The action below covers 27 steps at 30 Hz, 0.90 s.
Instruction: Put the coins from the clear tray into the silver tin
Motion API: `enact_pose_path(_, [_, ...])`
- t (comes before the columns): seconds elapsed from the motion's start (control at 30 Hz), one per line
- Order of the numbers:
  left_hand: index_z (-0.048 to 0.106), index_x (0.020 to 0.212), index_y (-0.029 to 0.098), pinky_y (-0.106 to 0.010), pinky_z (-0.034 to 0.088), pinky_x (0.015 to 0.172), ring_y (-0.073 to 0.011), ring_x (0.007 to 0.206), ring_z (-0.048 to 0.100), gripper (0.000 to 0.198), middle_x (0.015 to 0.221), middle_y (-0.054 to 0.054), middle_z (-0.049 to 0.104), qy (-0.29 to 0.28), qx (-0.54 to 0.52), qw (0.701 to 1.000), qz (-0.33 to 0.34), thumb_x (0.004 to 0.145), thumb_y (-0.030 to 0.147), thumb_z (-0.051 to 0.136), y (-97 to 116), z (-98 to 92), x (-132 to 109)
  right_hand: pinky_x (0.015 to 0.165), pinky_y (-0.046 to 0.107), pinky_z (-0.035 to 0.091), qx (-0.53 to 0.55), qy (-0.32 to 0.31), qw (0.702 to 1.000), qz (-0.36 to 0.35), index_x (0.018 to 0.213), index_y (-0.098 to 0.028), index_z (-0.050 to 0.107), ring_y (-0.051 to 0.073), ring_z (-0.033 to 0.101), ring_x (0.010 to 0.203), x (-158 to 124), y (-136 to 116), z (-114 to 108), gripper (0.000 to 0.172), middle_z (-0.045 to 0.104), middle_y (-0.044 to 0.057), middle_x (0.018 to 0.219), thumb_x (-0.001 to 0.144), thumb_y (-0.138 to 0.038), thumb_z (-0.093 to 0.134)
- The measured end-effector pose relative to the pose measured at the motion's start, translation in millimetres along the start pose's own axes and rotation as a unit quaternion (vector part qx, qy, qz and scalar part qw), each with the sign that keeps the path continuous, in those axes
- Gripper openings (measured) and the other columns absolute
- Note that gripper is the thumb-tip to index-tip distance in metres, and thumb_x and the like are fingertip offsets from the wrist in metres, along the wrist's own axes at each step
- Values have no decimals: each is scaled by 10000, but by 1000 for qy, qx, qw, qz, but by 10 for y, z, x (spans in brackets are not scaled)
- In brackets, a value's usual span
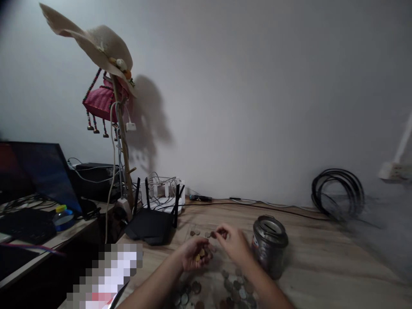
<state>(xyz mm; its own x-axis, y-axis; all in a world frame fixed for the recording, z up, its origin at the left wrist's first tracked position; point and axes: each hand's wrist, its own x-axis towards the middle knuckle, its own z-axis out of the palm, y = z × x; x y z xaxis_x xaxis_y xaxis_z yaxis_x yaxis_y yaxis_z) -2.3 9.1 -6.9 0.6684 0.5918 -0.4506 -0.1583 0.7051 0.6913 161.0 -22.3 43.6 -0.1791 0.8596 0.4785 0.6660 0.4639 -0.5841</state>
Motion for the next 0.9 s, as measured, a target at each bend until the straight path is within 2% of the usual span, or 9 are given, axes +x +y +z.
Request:
enact_pose_path(0.07, [544, 699, 117, -138, 117, 312, -42, 310, 323, 246, 465, 11, 436, -9, 5, 1000, -10, 733, 340, 444, 11, -11, -14, 624, 264, 397, -60, 118, 991, -6, 767, -192, 611, 164, 544, 671, 16, 66, -285, 273, 627, 48, 734, 756, -409, 445])
enact_pose_path(0.17, [521, 674, 135, -149, 31, 332, -23, 298, 194, 236, 454, 42, 366, -22, 7, 1000, 3, 739, 345, 438, 14, -23, -18, 644, 291, 388, -196, 265, 944, 29, 819, -214, 630, 199, 546, 762, 18, 300, -772, 296, 629, 73, 824, 747, -430, 442])
enact_pose_path(0.27, [509, 685, 141, -147, 24, 342, -25, 308, 189, 242, 471, 45, 354, 6, -2, 1000, 27, 756, 342, 394, 9, -26, -6, 524, 291, 345, -282, 237, 919, 138, 748, -230, 656, 207, 542, 647, 13, 655, -1126, 273, 630, 73, 718, 693, -431, 480])
enact_pose_path(0.4, [502, 719, 146, -137, 26, 351, -29, 319, 250, 307, 488, 39, 360, 50, -15, 998, 42, 781, 400, 341, 12, -18, 5, 489, 273, 336, -236, 133, 943, 191, 677, -221, 655, 178, 544, 560, 30, 1029, -1252, 228, 643, 45, 665, 640, -399, 517])
enact_pose_path(0.53, [504, 755, 151, -134, 40, 357, -34, 330, 294, 394, 511, 25, 393, 74, -11, 996, 44, 796, 487, 303, 19, -8, -7, 527, 285, 358, -255, 123, 948, 148, 677, -221, 656, 193, 555, 613, 56, 972, -1174, 224, 644, 43, 679, 649, -391, 511])
enact_pose_path(0.7, [512, 843, 153, -135, 50, 349, -30, 326, 301, 556, 564, 10, 445, 38, 26, 997, 56, 760, 634, 244, 12, 12, -29, 710, 300, 383, -240, 243, 940, 18, 799, -205, 625, 201, 543, 814, 41, 343, -774, 266, 636, 64, 833, 755, -364, 417])
enact_pose_path(0.73, [511, 881, 158, -135, 52, 345, -37, 332, 326, 597, 586, 1, 464, 25, 37, 997, 59, 745, 663, 222, 8, 27, -37, 717, 286, 381, -211, 209, 955, -8, 790, -206, 623, 186, 544, 803, 20, 208, -629, 258, 634, 60, 824, 764, -350, 411])
enact_pose_path(0.8, [499, 943, 179, -132, 53, 339, -50, 341, 360, 653, 612, -7, 484, -2, 55, 997, 62, 715, 710, 194, -3, 76, -62, 646, 258, 375, -157, 63, 985, -29, 754, -224, 627, 161, 548, 717, -36, 1, -298, 236, 634, 41, 774, 762, -341, 422])
enact_pose_path(0.9, [488, 943, 205, -124, 53, 335, -43, 320, 326, 661, 552, 26, 440, -24, 70, 995, 67, 686, 741, 199, -23, 180, -109, 564, 227, 343, -99, -100, 990, -14, 689, -213, 625, 137, 537, 636, -114, -80, 169, 154, 631, 19, 697, 702, -299, 498])
